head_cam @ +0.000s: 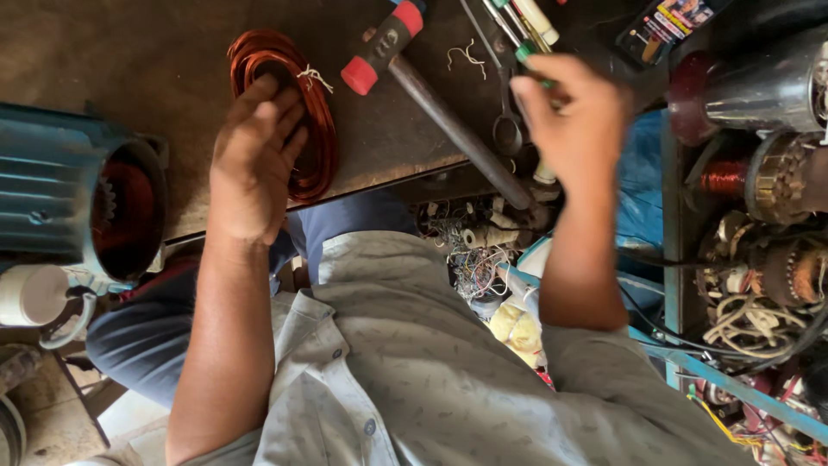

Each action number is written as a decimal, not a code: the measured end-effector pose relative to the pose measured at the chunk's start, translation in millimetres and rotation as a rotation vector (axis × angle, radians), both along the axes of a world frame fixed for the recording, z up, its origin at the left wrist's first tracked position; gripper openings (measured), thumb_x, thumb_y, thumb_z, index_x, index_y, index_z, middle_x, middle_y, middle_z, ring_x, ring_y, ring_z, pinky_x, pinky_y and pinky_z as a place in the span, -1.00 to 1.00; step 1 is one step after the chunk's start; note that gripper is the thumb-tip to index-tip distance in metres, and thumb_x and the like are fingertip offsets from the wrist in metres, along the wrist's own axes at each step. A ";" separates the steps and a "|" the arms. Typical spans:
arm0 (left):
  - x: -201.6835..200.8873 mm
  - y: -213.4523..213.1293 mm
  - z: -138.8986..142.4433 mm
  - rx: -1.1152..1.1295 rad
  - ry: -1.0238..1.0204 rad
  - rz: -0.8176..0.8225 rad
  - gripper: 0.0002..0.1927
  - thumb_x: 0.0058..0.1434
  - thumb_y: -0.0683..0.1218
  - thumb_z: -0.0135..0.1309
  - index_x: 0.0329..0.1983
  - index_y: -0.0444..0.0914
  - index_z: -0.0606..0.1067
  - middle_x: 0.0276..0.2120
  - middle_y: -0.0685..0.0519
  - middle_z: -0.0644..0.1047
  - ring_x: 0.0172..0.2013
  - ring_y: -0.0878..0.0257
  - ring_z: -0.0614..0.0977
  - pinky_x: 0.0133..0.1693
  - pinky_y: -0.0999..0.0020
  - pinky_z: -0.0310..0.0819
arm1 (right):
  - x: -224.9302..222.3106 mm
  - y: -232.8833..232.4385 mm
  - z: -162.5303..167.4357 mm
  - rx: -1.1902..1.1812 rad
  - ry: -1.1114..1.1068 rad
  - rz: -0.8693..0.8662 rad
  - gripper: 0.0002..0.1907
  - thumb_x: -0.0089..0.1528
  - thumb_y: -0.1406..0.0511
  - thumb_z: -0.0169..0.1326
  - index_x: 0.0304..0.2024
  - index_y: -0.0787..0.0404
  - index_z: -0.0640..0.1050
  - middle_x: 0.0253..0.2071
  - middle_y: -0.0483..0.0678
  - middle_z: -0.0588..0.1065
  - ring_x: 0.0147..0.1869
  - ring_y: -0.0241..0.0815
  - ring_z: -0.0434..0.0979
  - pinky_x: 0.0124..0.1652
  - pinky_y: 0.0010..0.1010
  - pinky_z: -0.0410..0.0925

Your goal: The person sits at a workbench and fits copper wire coils into the stator of a blue electric motor housing, pressing the coils into the slots by hand. They then cut and shape a strip of white insulating paper with scissors, fit the paper into the motor, and finally pick up a screwdriver to work on the housing.

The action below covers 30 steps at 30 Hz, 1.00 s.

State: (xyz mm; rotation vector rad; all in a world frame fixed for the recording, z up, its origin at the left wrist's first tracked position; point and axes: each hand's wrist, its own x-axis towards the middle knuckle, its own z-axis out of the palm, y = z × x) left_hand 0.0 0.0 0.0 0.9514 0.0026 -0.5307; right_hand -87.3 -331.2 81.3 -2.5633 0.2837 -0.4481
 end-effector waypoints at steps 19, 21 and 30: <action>22.5 -29.8 -11.5 1.082 -0.640 0.143 -0.76 0.25 -0.08 0.42 -0.31 -0.33 0.62 -0.42 -0.07 0.67 -0.42 0.15 0.73 -0.30 0.31 0.60 | -22.4 -78.7 -57.5 -0.187 -0.289 0.110 -0.82 0.43 0.34 0.33 0.01 0.32 0.66 -0.08 0.09 0.61 -0.04 -0.04 0.64 -0.05 -0.30 0.46; 24.6 -30.5 -12.7 1.090 -0.681 0.153 -0.74 0.21 -0.07 0.45 -0.33 -0.33 0.62 -0.43 -0.08 0.66 -0.43 0.13 0.72 -0.32 0.29 0.59 | -19.4 -85.5 -66.6 -0.206 -0.405 0.038 -0.82 0.42 0.35 0.29 0.01 0.34 0.65 0.00 0.10 0.58 0.05 0.00 0.63 0.03 -0.26 0.48; 34.6 -31.4 -10.7 1.092 -0.718 0.188 -0.84 0.25 -0.11 0.36 -0.29 -0.32 0.66 -0.40 -0.09 0.67 -0.40 0.14 0.73 -0.29 0.29 0.60 | 1.2 -54.1 -57.6 -0.142 -0.537 0.077 -0.81 0.40 0.34 0.24 -0.05 0.40 0.62 0.10 0.19 0.49 0.14 0.09 0.59 0.09 -0.20 0.48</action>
